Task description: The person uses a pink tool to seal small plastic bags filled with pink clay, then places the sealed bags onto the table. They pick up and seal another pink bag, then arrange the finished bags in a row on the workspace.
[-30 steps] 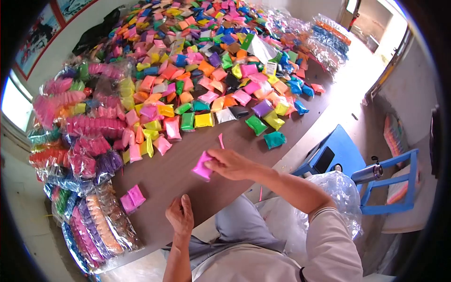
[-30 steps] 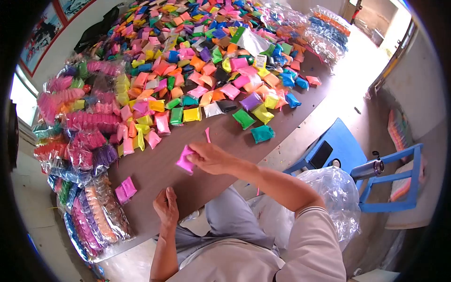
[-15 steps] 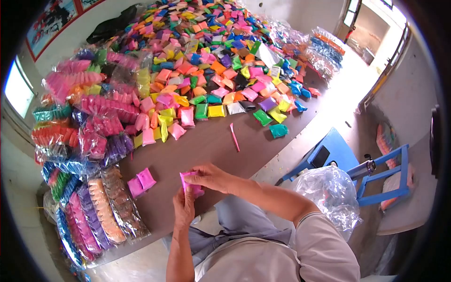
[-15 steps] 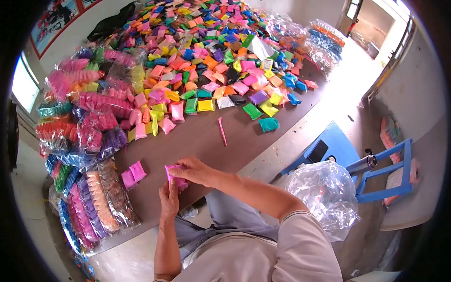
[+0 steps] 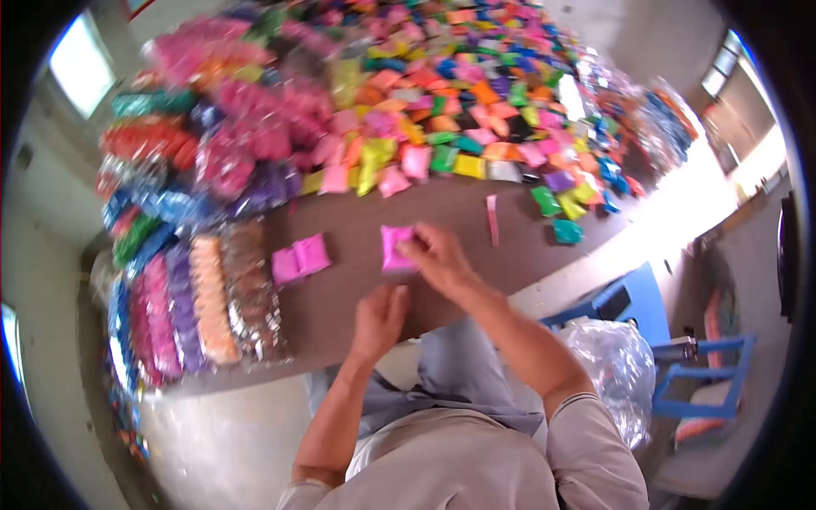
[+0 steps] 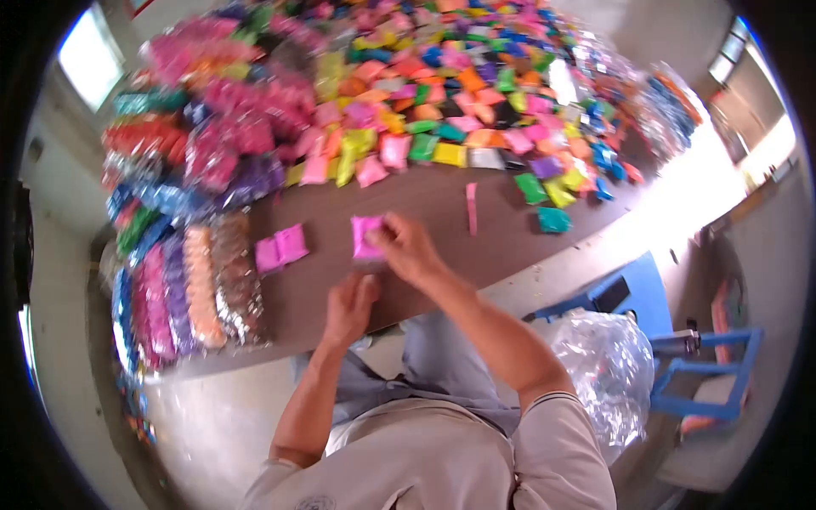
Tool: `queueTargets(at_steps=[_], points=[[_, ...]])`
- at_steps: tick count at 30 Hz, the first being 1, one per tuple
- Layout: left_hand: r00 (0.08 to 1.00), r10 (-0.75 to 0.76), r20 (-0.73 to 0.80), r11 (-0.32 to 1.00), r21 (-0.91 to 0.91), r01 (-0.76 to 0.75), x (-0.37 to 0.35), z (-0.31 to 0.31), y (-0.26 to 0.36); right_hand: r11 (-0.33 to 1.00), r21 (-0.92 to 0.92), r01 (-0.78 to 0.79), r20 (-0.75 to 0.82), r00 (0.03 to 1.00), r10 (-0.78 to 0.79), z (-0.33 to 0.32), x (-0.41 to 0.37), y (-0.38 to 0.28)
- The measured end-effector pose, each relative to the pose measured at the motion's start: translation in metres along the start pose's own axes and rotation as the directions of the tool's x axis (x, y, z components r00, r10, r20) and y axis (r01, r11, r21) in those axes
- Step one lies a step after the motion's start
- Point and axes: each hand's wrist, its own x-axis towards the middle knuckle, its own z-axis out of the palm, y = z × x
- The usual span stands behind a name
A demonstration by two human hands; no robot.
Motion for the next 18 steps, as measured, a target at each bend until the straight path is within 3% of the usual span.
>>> queueTargets(at_steps=[3, 5, 8, 12, 18], points=[[0.990, 0.136, -0.027, 0.989, 0.054, -0.135, 0.001, 0.001, 0.009, 0.979, 0.190, 0.079, 0.001, 0.997, -0.081, 0.030, 0.038, 0.006], [0.980, 0.200, -0.010, 0.979, 0.051, -0.199, 0.002, 0.001, 0.015, 0.996, -0.061, 0.060, 0.039, 0.998, -0.058, 0.043, 0.052, -0.005], [0.985, 0.174, -0.014, 0.984, 0.028, -0.174, 0.000, 0.000, 0.014, 0.966, -0.214, 0.144, 0.063, 0.989, -0.133, 0.062, 0.067, -0.014], [0.984, 0.178, 0.007, 0.984, 0.016, -0.178, 0.000, 0.000, 0.009, 0.966, -0.227, 0.121, 0.158, 0.984, -0.085, 0.066, 0.069, -0.021], [0.978, 0.207, 0.013, 0.978, 0.018, -0.208, 0.000, -0.001, 0.011, 0.937, -0.225, 0.266, 0.062, 0.964, -0.259, 0.068, 0.059, -0.016]])
